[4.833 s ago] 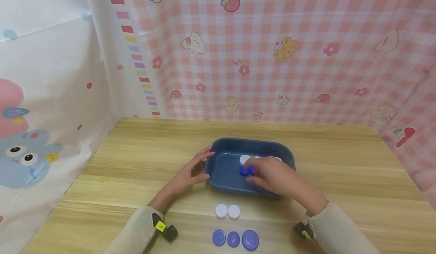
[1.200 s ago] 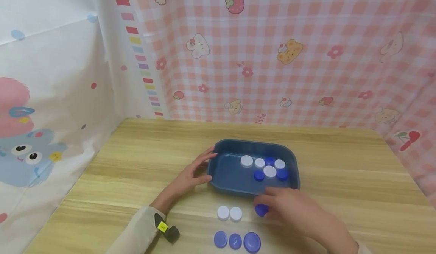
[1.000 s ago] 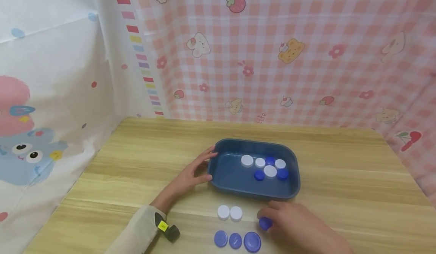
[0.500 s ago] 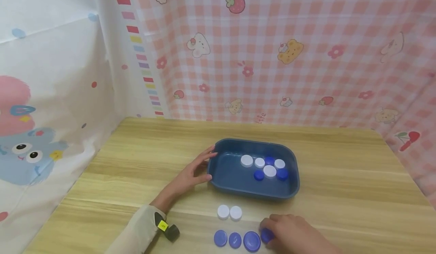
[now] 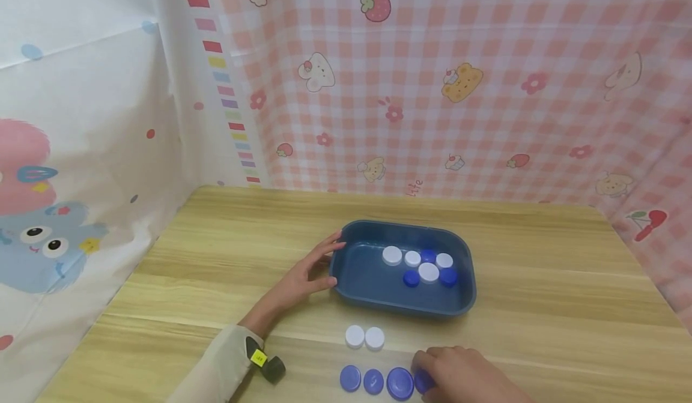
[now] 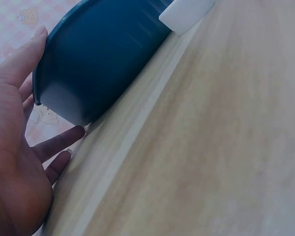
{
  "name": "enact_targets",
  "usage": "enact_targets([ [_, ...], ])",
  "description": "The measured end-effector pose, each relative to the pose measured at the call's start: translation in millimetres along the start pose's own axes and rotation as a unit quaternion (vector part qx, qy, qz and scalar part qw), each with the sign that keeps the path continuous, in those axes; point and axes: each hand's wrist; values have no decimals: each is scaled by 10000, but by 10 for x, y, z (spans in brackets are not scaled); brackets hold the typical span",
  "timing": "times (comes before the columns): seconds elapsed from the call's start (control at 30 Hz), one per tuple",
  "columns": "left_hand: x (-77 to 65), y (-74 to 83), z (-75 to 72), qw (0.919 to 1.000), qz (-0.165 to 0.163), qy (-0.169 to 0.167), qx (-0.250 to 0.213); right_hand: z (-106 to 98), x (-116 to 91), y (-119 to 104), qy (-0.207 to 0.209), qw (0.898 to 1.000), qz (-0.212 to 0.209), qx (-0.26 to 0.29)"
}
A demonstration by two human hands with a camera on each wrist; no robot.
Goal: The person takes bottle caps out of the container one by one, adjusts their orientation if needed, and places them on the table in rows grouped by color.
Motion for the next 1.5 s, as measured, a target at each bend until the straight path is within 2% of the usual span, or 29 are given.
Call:
enact_targets([
  [0.27, 14, 6, -11, 10000, -20, -32, 8, -11, 4, -7, -258, 9993, 125, 226],
  [0.53, 20, 2, -6, 10000, -27, -4, -11, -67, -41, -33, -36, 10000, -52, 67],
  [0.67, 22, -4, 3, 10000, 41, -12, -43, -191, -116, -72, 125, 9998, 64, 162],
  [0.77, 18, -7, 8, 10000, 46, -30, -19, -328, -170, -116, 415, 9990, 116, 112],
  [0.83, 12, -8, 8, 10000, 44, -29, -1, -427, -185, -136, 828, 9962, -134, -223],
  [0.9, 6, -7, 7, 10000, 43, -19, 26, -520, -178, -148, 1356, 9877, -486, -611],
  [0.97, 3, -9, 4, 10000, 48, -10, 35, -610, -143, -141, 1832, 9751, -822, -944],
  [1.03, 3, -15, 3, 10000, 20, -7, 41, -689, -84, -124, 2134, 9655, -1035, -1076],
  [1.07, 2, -63, 3, 10000, 20, 12, 89, -725, -47, -116, 2198, 9638, -1053, -1079],
  [1.1, 2, -117, 3, 9999, 8, 27, 119, -759, -7, -107, 2218, 9635, -1031, -1088],
  [1.23, 5, -115, -1, 9999, -23, 3, 119, -877, 166, -56, 2073, 9690, -878, -1013],
  [1.33, 5, -9, 0, 10000, -12, -18, 44, -935, 306, -8, 1979, 9726, -762, -954],
  [1.5, 12, -8, 1, 10000, 32, -19, 62, -1021, 509, 69, 1939, 9741, -674, -952],
])
Point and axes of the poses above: each hand's wrist, its own x-axis towards the middle knuckle, its own z-axis out of the palm, y = z × x, and after that the axes turned 6 degrees about -y, right-handed
